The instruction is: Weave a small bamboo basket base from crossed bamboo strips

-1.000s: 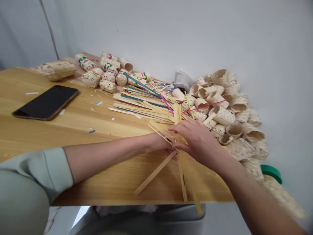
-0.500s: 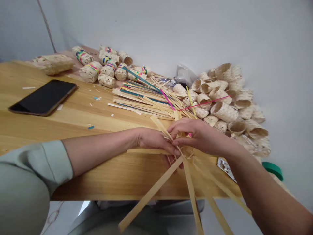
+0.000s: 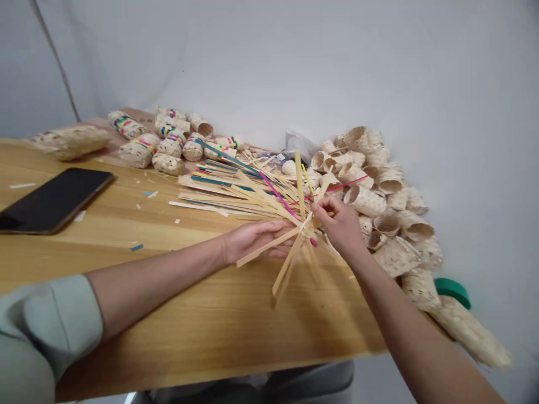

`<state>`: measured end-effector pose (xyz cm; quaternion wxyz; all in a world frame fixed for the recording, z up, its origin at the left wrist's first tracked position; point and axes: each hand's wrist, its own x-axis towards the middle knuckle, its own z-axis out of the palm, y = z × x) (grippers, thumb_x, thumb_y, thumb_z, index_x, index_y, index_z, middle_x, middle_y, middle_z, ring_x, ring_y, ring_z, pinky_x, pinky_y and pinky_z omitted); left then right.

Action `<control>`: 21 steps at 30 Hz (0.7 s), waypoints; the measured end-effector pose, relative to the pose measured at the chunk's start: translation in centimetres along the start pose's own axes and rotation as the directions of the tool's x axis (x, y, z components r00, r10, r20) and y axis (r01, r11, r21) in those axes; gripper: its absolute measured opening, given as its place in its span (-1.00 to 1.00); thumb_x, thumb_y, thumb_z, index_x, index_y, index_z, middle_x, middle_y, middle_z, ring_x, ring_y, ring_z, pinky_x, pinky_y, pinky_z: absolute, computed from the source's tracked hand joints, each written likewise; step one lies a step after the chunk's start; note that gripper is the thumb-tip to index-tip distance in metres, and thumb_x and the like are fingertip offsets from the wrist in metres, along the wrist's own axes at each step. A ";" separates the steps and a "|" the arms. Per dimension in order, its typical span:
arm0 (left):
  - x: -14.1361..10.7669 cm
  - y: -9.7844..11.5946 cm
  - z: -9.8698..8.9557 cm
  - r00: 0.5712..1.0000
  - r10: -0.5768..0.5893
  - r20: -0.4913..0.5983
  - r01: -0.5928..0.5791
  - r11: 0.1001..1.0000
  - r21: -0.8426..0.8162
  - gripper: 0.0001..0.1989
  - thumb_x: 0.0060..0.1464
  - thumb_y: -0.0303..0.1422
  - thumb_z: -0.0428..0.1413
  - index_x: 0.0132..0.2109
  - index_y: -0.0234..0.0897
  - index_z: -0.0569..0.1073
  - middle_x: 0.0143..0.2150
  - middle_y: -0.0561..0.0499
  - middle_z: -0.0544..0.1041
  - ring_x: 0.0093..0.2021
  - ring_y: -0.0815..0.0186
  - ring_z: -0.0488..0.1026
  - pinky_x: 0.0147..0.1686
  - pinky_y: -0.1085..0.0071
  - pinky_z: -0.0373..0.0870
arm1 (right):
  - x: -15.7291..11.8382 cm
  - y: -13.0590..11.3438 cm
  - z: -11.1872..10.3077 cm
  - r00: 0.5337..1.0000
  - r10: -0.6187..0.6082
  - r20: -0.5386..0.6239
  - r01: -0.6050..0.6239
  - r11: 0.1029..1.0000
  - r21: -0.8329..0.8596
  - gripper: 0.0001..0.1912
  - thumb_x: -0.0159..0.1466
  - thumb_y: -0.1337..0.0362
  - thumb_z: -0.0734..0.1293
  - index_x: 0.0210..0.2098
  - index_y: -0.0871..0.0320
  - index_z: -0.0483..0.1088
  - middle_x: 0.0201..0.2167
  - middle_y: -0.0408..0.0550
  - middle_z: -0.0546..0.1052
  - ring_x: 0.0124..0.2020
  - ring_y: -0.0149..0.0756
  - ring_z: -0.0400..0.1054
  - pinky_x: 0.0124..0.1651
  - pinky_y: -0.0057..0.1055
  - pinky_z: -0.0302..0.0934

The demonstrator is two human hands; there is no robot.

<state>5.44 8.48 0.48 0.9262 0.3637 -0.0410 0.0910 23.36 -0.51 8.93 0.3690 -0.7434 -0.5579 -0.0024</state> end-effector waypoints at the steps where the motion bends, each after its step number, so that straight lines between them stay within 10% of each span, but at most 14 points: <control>1: -0.1 0.2 0.1 1.000 -0.001 -0.004 0.001 1.000 0.012 -0.72 0.22 -0.34 0.00 0.00 -0.32 0.50 0.03 -0.13 0.53 0.02 0.21 0.46 0.06 0.23 0.32 | 0.1 0.0 0.2 1.000 0.013 -0.020 -0.014 0.999 -0.051 -0.78 0.16 0.12 0.28 -0.51 0.12 0.32 -0.56 -0.17 0.40 -0.51 -0.36 0.21 -0.40 -0.40 0.03; 10: -0.6 0.8 0.4 0.974 -0.209 -0.084 0.225 0.928 0.297 -0.64 0.01 -0.20 0.26 -0.14 -0.41 0.55 -0.18 -0.17 0.61 -0.22 0.22 0.55 -0.13 0.30 0.44 | -1.4 -3.4 0.8 0.997 -0.004 0.083 0.037 0.917 -0.397 -0.81 0.17 0.17 0.27 -0.52 0.09 0.40 -0.54 -0.14 0.47 -0.51 -0.34 0.26 -0.44 -0.41 -0.08; 21: -0.2 0.2 0.3 0.975 -0.064 -0.213 0.138 0.924 0.356 -0.64 -0.06 -0.15 0.29 -0.28 -0.41 0.55 -0.34 -0.12 0.61 -0.32 0.27 0.55 -0.18 0.32 0.45 | -1.4 -2.9 2.5 0.999 -0.035 0.030 0.041 0.974 -0.225 -0.80 0.18 0.13 0.29 -0.48 0.09 0.39 -0.51 -0.13 0.47 -0.49 -0.31 0.27 -0.42 -0.38 -0.01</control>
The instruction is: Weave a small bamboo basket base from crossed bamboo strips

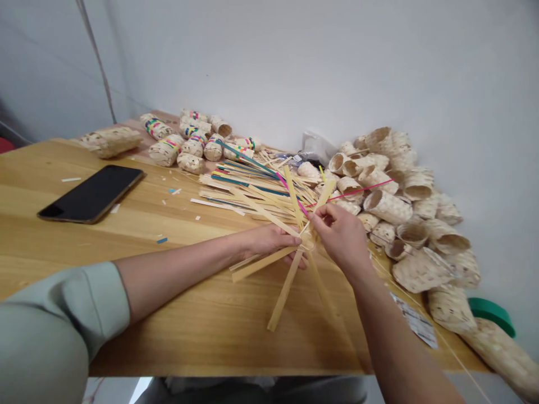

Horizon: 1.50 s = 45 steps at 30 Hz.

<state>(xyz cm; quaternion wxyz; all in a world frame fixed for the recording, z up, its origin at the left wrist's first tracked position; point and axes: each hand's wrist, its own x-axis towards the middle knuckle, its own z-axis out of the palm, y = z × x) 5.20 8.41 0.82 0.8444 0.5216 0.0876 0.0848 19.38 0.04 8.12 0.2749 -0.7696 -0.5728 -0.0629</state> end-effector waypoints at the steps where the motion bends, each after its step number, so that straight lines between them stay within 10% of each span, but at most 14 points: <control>1: 0.1 -0.1 0.0 1.000 0.001 -0.021 -0.001 1.000 0.008 -0.65 -0.06 -0.16 0.29 -0.30 -0.41 0.54 -0.35 -0.11 0.61 -0.33 0.27 0.55 -0.19 0.33 0.45 | 0.1 0.2 0.2 1.000 -0.003 0.009 0.003 1.000 0.027 -0.80 0.18 0.12 0.29 -0.48 0.09 0.39 -0.52 -0.14 0.46 -0.49 -0.31 0.27 -0.41 -0.38 0.00; 11: -0.1 -0.3 0.1 0.997 -0.064 -0.039 0.064 0.998 -0.005 -0.64 -0.01 -0.13 0.24 -0.29 -0.40 0.52 -0.35 -0.10 0.61 -0.33 0.25 0.55 -0.20 0.33 0.43 | -0.4 2.5 2.4 0.995 -0.088 -0.053 0.098 0.971 0.217 -0.78 0.24 0.14 0.30 -0.47 0.11 0.38 -0.46 -0.13 0.46 -0.42 -0.32 0.29 -0.30 -0.37 0.10; 22: 0.0 -0.2 0.3 0.997 -0.063 -0.050 0.068 0.993 0.095 -0.61 0.21 -0.08 0.02 -0.26 -0.36 0.50 -0.37 -0.06 0.61 -0.34 0.29 0.56 -0.27 0.40 0.45 | -1.3 2.1 3.9 0.993 -0.036 -0.113 0.042 0.998 0.046 -0.83 0.27 0.24 0.22 -0.47 0.07 0.24 -0.45 -0.12 0.41 -0.40 -0.29 0.23 -0.36 -0.36 -0.02; 45: 1.0 -1.6 0.4 0.994 -0.073 -0.083 0.074 0.997 0.009 -0.53 -0.15 -0.02 0.31 -0.28 -0.36 0.48 -0.34 -0.06 0.60 -0.31 0.22 0.56 -0.25 0.33 0.48 | -1.9 1.4 4.6 0.983 -0.004 -0.181 -0.007 0.998 -0.061 -0.84 0.27 0.27 0.20 -0.46 0.09 0.26 -0.47 -0.13 0.39 -0.46 -0.31 0.19 -0.42 -0.38 -0.10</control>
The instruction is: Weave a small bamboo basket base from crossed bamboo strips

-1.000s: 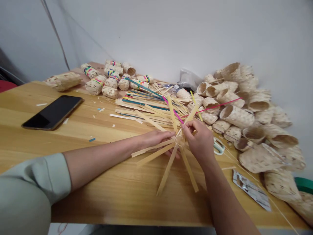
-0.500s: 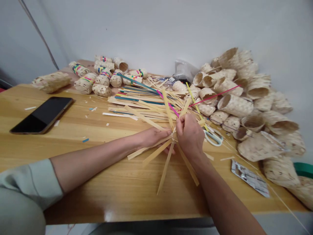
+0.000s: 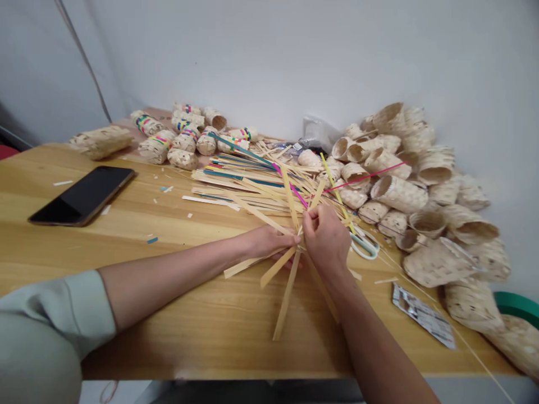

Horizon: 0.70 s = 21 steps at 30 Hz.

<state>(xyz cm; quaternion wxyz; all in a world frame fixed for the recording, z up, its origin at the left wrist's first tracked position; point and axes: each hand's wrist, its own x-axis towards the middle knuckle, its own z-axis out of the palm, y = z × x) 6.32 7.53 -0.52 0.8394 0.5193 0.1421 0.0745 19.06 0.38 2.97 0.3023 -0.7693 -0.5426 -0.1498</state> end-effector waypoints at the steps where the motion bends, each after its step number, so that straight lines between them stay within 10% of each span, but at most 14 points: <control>1: 0.0 0.0 0.0 1.000 0.000 -0.011 0.000 1.000 -0.001 -0.53 -0.18 -0.03 0.32 -0.28 -0.36 0.49 -0.33 -0.06 0.60 -0.31 0.22 0.56 -0.24 0.32 0.47 | 0.0 0.0 -0.1 1.000 -0.009 0.003 0.009 1.000 0.011 -0.83 0.27 0.27 0.20 -0.46 0.09 0.26 -0.47 -0.12 0.40 -0.45 -0.31 0.21 -0.42 -0.38 -0.08; 12: -0.9 1.2 0.2 0.995 0.029 -0.090 -0.025 0.999 0.048 -0.61 -0.09 -0.09 0.26 -0.30 -0.37 0.48 -0.36 -0.05 0.57 -0.33 0.24 0.53 -0.27 0.34 0.44 | 0.7 1.7 -0.7 0.997 -0.003 0.077 -0.026 0.926 0.378 -0.77 0.27 0.16 0.28 -0.13 0.10 0.44 -0.24 -0.03 0.59 -0.26 -0.21 0.46 -0.20 -0.30 0.26; 21: -1.0 1.7 -0.3 0.993 0.076 -0.085 -0.075 0.997 0.020 -0.65 -0.03 -0.13 0.24 -0.29 -0.36 0.46 -0.36 -0.04 0.53 -0.33 0.28 0.48 -0.19 0.32 0.41 | 0.7 1.5 -1.9 0.975 -0.128 -0.181 0.184 0.921 0.342 -0.80 0.32 0.25 0.24 -0.16 0.12 0.48 -0.21 -0.01 0.58 -0.25 -0.25 0.45 -0.25 -0.32 0.31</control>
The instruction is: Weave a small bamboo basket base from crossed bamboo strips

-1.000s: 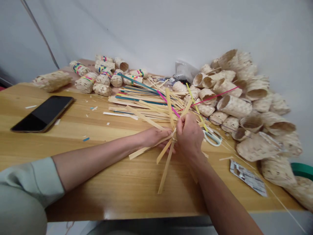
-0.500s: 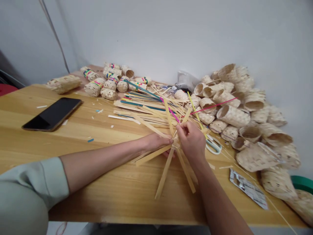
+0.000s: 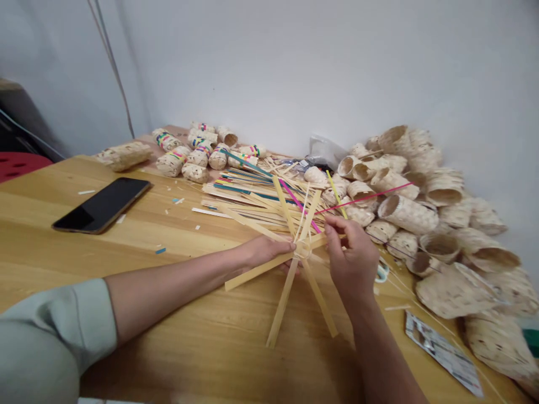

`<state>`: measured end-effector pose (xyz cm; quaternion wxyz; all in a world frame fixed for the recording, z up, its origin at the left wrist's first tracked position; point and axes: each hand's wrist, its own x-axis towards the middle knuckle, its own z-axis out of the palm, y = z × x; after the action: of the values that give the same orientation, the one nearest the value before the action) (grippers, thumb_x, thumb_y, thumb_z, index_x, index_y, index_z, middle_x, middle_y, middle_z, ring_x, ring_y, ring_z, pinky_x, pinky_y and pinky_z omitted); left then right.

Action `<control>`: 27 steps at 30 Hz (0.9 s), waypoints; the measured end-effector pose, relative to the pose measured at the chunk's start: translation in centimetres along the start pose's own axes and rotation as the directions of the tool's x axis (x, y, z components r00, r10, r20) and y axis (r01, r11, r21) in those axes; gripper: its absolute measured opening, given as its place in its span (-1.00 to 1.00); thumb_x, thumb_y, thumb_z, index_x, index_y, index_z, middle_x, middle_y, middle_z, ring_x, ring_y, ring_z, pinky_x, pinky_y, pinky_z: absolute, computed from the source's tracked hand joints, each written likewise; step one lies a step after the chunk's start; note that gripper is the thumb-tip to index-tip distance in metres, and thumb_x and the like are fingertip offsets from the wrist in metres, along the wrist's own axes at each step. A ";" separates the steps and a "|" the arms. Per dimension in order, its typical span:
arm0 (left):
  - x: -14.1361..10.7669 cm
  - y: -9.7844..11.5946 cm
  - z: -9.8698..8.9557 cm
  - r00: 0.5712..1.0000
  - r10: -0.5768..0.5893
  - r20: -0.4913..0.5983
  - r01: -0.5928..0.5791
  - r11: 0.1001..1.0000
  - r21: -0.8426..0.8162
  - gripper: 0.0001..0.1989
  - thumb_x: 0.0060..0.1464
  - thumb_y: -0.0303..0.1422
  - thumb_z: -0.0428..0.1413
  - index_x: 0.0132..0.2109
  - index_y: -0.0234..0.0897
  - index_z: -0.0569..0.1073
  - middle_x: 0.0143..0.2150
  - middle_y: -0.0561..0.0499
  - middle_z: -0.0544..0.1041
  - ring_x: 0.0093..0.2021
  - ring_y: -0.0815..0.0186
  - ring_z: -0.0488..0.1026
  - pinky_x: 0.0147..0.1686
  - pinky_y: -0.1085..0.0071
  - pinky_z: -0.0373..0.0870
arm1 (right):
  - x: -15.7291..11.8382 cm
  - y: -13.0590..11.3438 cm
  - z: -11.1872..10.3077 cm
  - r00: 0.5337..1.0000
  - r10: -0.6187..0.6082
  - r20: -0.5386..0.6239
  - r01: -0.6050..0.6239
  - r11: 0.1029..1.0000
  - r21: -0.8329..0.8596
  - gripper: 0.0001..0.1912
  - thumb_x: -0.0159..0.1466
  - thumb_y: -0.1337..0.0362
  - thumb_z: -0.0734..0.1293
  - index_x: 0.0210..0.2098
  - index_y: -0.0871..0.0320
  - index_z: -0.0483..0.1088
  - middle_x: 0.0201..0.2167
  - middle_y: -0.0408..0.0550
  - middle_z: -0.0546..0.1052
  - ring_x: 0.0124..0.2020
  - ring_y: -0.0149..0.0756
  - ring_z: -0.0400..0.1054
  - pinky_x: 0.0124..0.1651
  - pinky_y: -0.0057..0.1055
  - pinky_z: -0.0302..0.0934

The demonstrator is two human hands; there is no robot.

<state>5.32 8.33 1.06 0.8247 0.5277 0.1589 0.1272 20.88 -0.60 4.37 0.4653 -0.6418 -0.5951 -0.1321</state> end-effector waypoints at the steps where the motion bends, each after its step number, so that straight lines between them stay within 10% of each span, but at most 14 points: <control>1: 0.1 -0.1 -0.1 1.000 0.003 -0.006 -0.003 1.000 -0.012 -0.65 -0.05 -0.13 0.24 -0.28 -0.36 0.46 -0.37 -0.03 0.52 -0.35 0.29 0.48 -0.20 0.32 0.41 | 0.0 0.0 0.0 1.000 -0.013 0.002 0.013 1.000 0.008 -0.81 0.32 0.26 0.24 -0.18 0.12 0.49 -0.24 -0.02 0.58 -0.27 -0.27 0.44 -0.26 -0.33 0.31; 19: 0.5 -1.5 0.6 0.977 0.084 -0.194 -0.075 0.996 0.052 -0.65 -0.05 -0.07 0.22 -0.33 -0.31 0.44 -0.41 0.04 0.54 -0.39 0.30 0.49 -0.28 0.36 0.42 | -0.1 0.6 0.5 0.983 0.122 0.140 -0.112 0.991 -0.076 -0.81 0.22 0.22 0.26 -0.39 0.14 0.50 -0.44 -0.07 0.55 -0.45 -0.32 0.37 -0.33 -0.39 0.20; 27: -0.1 -1.0 1.2 0.980 0.068 -0.189 -0.051 0.994 0.094 -0.64 -0.02 -0.06 0.20 -0.34 -0.32 0.48 -0.40 0.01 0.55 -0.39 0.29 0.47 -0.27 0.36 0.39 | -0.5 0.5 1.2 0.848 0.422 0.320 -0.467 0.881 0.076 -0.75 0.18 0.08 0.28 -0.36 0.12 0.46 -0.65 -0.20 0.41 -0.66 -0.39 0.23 -0.55 -0.45 0.10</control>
<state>5.73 6.91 0.65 0.7771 0.5536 0.2272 0.1949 20.71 0.05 3.10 0.4363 -0.7375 -0.5008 0.1218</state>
